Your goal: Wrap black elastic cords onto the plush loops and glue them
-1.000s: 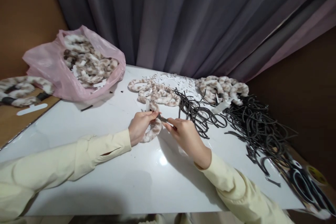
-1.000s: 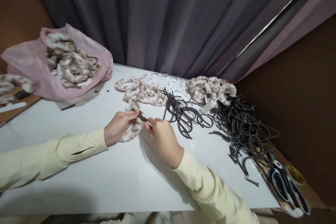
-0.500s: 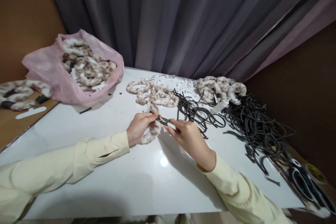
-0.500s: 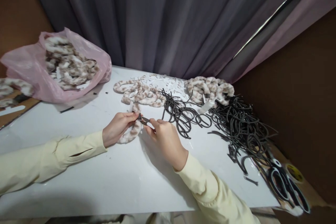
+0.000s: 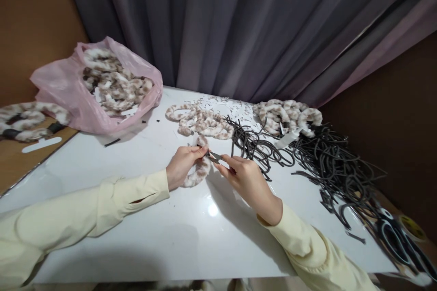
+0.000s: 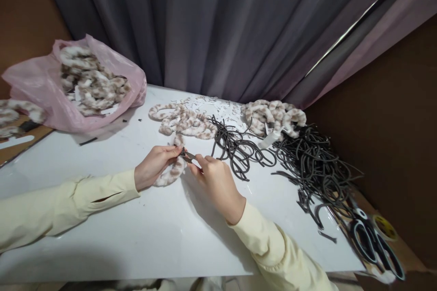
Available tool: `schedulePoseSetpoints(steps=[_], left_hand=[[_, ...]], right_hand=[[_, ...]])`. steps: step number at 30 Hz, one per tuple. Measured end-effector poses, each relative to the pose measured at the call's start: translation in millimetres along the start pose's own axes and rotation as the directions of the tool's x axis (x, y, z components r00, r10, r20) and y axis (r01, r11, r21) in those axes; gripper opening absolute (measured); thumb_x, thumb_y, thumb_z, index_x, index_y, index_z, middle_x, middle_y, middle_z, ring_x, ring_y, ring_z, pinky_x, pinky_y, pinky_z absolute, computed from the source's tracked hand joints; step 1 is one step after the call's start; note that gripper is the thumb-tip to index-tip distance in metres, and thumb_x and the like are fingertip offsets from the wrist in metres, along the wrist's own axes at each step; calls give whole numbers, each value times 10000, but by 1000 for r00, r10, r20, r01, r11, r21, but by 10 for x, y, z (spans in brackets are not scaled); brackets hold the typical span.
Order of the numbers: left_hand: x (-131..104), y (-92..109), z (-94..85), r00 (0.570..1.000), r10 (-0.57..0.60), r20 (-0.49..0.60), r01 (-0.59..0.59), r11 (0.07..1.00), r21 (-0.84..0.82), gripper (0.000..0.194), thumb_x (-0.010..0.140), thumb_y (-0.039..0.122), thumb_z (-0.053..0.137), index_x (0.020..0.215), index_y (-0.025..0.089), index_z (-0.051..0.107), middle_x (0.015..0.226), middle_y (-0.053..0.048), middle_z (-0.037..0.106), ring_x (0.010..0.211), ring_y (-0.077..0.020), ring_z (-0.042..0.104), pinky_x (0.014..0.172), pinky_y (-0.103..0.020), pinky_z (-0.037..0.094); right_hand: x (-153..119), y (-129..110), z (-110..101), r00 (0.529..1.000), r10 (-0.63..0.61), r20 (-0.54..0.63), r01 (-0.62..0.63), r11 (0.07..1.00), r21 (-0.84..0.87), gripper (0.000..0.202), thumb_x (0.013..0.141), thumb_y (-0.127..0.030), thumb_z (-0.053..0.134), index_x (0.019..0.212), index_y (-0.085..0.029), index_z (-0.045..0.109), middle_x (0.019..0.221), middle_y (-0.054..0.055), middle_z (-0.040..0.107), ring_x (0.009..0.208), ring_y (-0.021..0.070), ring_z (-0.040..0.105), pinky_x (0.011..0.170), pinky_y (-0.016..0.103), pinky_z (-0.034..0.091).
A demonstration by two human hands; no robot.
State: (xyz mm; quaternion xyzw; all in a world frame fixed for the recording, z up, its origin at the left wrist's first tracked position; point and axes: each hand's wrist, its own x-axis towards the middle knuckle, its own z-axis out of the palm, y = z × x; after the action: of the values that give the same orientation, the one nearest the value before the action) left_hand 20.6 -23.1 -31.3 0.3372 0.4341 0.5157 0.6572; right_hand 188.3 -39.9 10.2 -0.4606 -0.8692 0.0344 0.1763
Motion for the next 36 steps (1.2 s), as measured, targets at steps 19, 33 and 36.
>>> schedulePoseSetpoints(steps=[19,33,36], left_hand=[[-8,-3,-6,1000,-14,-3,14,1000,16,318,632,414,745,660,105,680,636,-37,609,603,-115,517,569,-234,370],[-74,20,69,993,-37,-109,28,996,-83,338,567,417,779,678,116,671,702,-55,640,737,-155,561,696,-254,429],[-80,44,87,992,-48,-120,33,992,-118,310,563,380,790,665,116,664,712,-63,646,754,-161,567,721,-258,440]], right_hand=[[-4,-25,18,999,27,19,-26,998,-51,159,880,-271,520,825,-143,596,566,-18,473,457,101,395,473,223,234],[-3,-172,182,998,58,-25,-62,970,-234,193,928,-277,439,943,-151,585,682,26,585,472,139,496,468,266,176],[28,-182,175,997,77,-20,-79,971,-226,201,924,-276,445,984,-144,584,707,35,602,491,145,511,468,266,175]])
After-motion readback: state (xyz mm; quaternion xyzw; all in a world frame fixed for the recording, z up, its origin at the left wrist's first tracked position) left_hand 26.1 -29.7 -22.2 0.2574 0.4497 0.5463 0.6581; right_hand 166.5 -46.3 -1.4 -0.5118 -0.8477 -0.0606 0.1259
